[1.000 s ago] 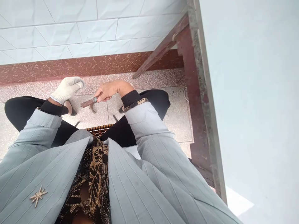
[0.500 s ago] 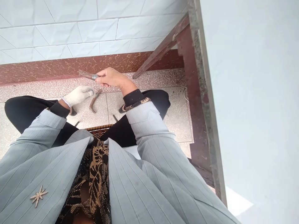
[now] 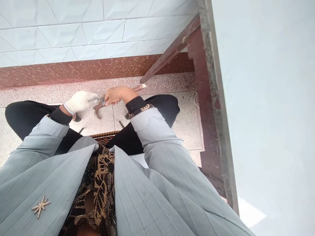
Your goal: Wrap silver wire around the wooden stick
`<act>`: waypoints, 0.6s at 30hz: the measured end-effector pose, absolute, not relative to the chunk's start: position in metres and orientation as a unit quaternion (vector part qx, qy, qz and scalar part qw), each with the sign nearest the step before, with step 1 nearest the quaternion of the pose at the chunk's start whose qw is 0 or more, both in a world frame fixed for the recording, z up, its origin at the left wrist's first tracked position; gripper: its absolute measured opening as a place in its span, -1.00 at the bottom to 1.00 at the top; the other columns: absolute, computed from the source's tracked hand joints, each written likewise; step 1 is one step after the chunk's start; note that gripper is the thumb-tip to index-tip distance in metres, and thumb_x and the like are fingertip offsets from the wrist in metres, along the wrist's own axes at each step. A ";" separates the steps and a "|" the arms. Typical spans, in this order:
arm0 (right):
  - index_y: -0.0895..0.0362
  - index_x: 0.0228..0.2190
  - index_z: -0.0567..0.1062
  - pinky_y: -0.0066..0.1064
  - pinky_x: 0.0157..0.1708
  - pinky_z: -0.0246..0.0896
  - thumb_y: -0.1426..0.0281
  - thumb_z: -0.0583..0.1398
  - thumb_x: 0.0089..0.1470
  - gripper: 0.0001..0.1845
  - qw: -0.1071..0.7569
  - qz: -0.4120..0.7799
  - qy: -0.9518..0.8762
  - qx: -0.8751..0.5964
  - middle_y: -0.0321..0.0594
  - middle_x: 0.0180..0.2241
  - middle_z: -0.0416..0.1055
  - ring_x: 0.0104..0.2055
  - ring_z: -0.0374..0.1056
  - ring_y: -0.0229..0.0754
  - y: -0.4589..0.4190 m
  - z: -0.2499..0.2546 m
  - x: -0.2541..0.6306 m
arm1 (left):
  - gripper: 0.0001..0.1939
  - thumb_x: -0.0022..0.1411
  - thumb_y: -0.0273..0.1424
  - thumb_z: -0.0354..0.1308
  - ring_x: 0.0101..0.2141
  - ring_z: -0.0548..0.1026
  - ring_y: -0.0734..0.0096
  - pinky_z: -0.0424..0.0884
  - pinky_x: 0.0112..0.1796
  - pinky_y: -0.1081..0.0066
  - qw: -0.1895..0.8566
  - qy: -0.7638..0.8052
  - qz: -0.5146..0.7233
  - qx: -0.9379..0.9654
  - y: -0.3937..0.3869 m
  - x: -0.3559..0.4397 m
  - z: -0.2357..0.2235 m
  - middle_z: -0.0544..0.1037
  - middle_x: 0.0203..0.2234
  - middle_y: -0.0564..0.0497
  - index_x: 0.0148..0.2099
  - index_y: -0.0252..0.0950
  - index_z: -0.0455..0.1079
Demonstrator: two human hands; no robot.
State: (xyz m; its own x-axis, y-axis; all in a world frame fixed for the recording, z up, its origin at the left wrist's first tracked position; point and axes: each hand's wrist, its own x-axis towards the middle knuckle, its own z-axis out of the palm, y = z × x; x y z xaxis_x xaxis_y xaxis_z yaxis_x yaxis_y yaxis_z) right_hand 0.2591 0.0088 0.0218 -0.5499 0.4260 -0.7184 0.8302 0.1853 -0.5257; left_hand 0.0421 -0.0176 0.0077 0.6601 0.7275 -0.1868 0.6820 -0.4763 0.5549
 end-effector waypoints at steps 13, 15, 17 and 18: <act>0.11 -0.42 0.38 -0.38 -0.42 0.08 0.15 0.23 0.36 -0.63 -0.263 -0.553 0.617 0.494 -0.24 -0.47 0.38 -0.46 0.16 -0.29 0.006 0.041 0.287 | -0.79 0.31 -0.37 0.09 -0.35 0.50 0.42 0.44 -0.16 0.34 0.447 0.392 0.134 0.793 -0.008 0.035 0.005 0.56 -0.43 0.03 -0.28 -0.32 0.53; 0.12 -0.42 0.39 -0.38 -0.42 0.11 0.19 0.21 0.38 -0.64 -0.234 -0.513 0.628 0.536 -0.22 -0.46 0.40 -0.46 0.19 -0.27 0.010 0.036 0.282 | -0.79 0.31 -0.36 0.10 -0.35 0.50 0.41 0.43 -0.16 0.33 0.427 0.385 0.119 0.809 -0.009 0.037 0.004 0.58 -0.42 0.03 -0.29 -0.31 0.53; 0.14 -0.38 0.44 -0.39 -0.41 0.12 0.25 0.21 0.37 -0.71 -0.204 -0.482 0.643 0.559 -0.22 -0.45 0.40 -0.45 0.20 -0.26 0.014 0.031 0.279 | -0.78 0.31 -0.36 0.09 -0.34 0.51 0.39 0.42 -0.15 0.32 0.411 0.383 0.115 0.819 -0.009 0.037 0.006 0.58 -0.41 0.03 -0.29 -0.30 0.53; 0.15 -0.35 0.47 -0.38 -0.41 0.11 0.29 0.21 0.36 -0.75 -0.187 -0.465 0.652 0.568 -0.22 -0.44 0.40 -0.45 0.21 -0.26 0.016 0.028 0.278 | -0.78 0.31 -0.35 0.08 -0.34 0.51 0.38 0.42 -0.14 0.32 0.406 0.381 0.114 0.823 -0.010 0.037 0.007 0.58 -0.41 0.03 -0.29 -0.29 0.53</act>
State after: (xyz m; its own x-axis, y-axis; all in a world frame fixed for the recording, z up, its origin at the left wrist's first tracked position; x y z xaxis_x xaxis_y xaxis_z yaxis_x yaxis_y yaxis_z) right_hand 0.2781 0.0160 0.0279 -0.2842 0.9155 -0.2848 0.5674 -0.0788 -0.8196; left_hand 0.0372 -0.0098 0.0066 0.6837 0.7195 -0.1223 0.5344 -0.3795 0.7552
